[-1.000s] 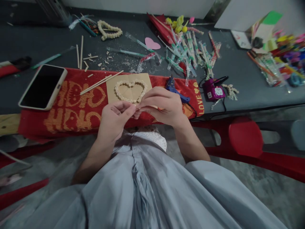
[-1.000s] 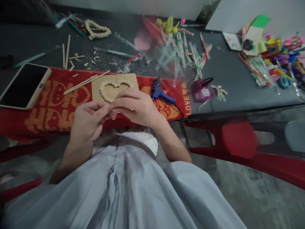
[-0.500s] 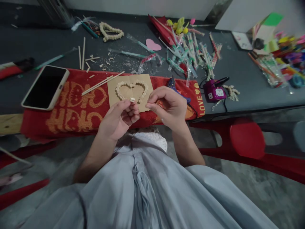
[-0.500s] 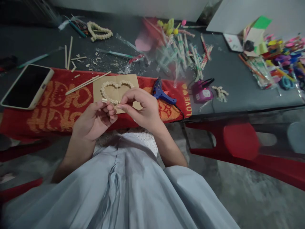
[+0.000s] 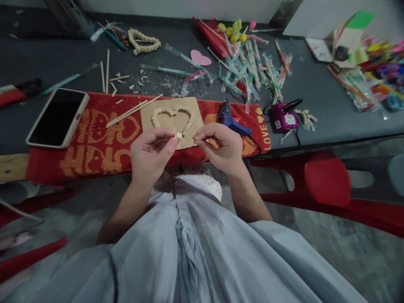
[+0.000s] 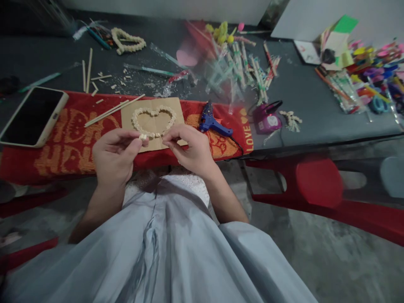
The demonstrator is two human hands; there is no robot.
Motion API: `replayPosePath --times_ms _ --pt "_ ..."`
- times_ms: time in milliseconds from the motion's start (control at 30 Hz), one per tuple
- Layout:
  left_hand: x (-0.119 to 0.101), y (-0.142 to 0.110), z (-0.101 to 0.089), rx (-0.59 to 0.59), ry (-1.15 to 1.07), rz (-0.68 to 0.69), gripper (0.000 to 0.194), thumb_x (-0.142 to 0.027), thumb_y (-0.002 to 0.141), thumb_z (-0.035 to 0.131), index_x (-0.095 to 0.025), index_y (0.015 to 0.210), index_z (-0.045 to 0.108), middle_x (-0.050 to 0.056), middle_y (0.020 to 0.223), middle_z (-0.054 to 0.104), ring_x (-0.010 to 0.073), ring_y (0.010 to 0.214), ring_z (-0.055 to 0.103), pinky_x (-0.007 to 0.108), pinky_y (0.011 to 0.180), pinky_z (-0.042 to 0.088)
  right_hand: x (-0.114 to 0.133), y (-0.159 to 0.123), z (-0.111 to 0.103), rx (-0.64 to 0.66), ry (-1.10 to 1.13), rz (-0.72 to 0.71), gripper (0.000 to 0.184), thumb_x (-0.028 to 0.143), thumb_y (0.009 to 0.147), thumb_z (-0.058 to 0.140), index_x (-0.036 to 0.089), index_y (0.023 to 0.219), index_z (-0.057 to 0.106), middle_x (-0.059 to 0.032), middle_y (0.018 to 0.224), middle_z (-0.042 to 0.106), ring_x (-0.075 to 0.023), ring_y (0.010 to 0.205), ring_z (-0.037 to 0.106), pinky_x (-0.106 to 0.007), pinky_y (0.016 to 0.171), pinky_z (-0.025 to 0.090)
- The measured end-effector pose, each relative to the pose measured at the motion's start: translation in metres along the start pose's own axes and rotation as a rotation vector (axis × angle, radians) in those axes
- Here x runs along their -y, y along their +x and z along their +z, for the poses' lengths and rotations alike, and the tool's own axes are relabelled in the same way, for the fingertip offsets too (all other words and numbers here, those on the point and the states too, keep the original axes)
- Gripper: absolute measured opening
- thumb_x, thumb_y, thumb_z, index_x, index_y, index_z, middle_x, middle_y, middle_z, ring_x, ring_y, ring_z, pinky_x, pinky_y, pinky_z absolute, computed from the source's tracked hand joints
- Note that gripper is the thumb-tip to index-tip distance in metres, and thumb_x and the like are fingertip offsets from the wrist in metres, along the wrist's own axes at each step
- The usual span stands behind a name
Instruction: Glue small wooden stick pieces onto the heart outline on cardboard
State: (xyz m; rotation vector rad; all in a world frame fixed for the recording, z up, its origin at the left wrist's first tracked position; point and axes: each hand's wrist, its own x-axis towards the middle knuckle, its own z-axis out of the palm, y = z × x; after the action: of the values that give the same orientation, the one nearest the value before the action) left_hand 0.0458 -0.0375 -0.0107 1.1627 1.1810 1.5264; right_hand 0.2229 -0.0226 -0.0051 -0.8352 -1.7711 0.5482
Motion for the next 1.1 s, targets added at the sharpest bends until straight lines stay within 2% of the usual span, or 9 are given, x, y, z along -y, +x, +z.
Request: replayPosePath --times_ms 133,267,433,733,867,967,1100 --pt "-0.003 -0.001 -0.002 0.04 0.099 0.059 0.008 -0.028 0.077 0.078 -0.022 0.081 0.074 0.0 0.08 0.073 0.0122 0.072 0.07 0.024 0.071 0.057 0.005 0.001 0.0 -0.024 -0.012 -0.056 0.007 0.019 0.088 0.065 0.02 0.082 0.068 -0.0012 0.079 0.073 -0.0111 0.071 0.066 -0.025 0.069 0.053" --pt "-0.009 -0.004 -0.001 0.102 0.102 0.18 0.005 -0.023 0.079 0.077 -0.025 0.083 0.075 0.0 0.083 0.073 0.012 0.076 0.07 0.024 0.073 0.057 0.013 0.006 0.003 -0.016 0.013 -0.014 0.012 0.029 0.089 0.068 0.019 0.083 0.071 -0.0013 0.078 0.073 -0.0103 0.069 0.064 -0.024 0.064 0.051" --pt "-0.009 -0.008 -0.004 0.155 0.135 0.316 0.015 -0.019 0.083 0.074 -0.03 0.094 0.077 -0.001 0.09 0.075 0.0126 0.084 0.071 0.026 0.076 0.058 0.016 0.006 0.008 -0.024 0.114 0.021 0.016 0.031 0.09 0.069 0.017 0.081 0.072 -0.0012 0.077 0.073 -0.0093 0.069 0.064 -0.022 0.064 0.05" --pt "-0.01 -0.009 -0.005 0.098 0.2 0.253 0.004 -0.035 0.08 0.078 -0.033 0.082 0.077 -0.001 0.083 0.076 0.0182 0.084 0.071 0.038 0.086 0.059 0.015 0.006 0.01 -0.017 0.08 -0.014 0.025 0.039 0.092 0.066 0.018 0.08 0.071 -0.0007 0.075 0.071 -0.0103 0.07 0.064 -0.024 0.068 0.052" --pt "-0.012 -0.01 -0.004 0.085 0.19 0.266 0.004 -0.034 0.079 0.079 -0.036 0.082 0.077 -0.002 0.083 0.075 0.0176 0.083 0.071 0.038 0.085 0.058 0.013 0.006 0.011 -0.035 0.106 -0.081 0.024 0.038 0.093 0.065 0.018 0.082 0.07 -0.0014 0.076 0.071 -0.0105 0.072 0.065 -0.024 0.068 0.052" --pt "-0.012 -0.01 -0.005 0.052 0.244 0.314 0.003 -0.033 0.079 0.079 -0.034 0.081 0.077 -0.002 0.083 0.076 0.0175 0.08 0.071 0.036 0.082 0.059 0.011 0.005 0.012 -0.023 0.096 -0.078 0.028 0.043 0.092 0.065 0.018 0.082 0.07 -0.002 0.077 0.071 -0.0112 0.072 0.066 -0.025 0.068 0.053" --pt "-0.009 -0.01 -0.006 0.068 0.301 0.35 0.004 -0.035 0.079 0.078 -0.031 0.079 0.075 -0.001 0.081 0.076 0.0175 0.078 0.07 0.036 0.079 0.059 0.011 0.005 0.012 -0.015 0.082 -0.085 0.027 0.043 0.093 0.065 0.018 0.082 0.07 -0.0023 0.078 0.071 -0.0116 0.073 0.067 -0.025 0.069 0.054"
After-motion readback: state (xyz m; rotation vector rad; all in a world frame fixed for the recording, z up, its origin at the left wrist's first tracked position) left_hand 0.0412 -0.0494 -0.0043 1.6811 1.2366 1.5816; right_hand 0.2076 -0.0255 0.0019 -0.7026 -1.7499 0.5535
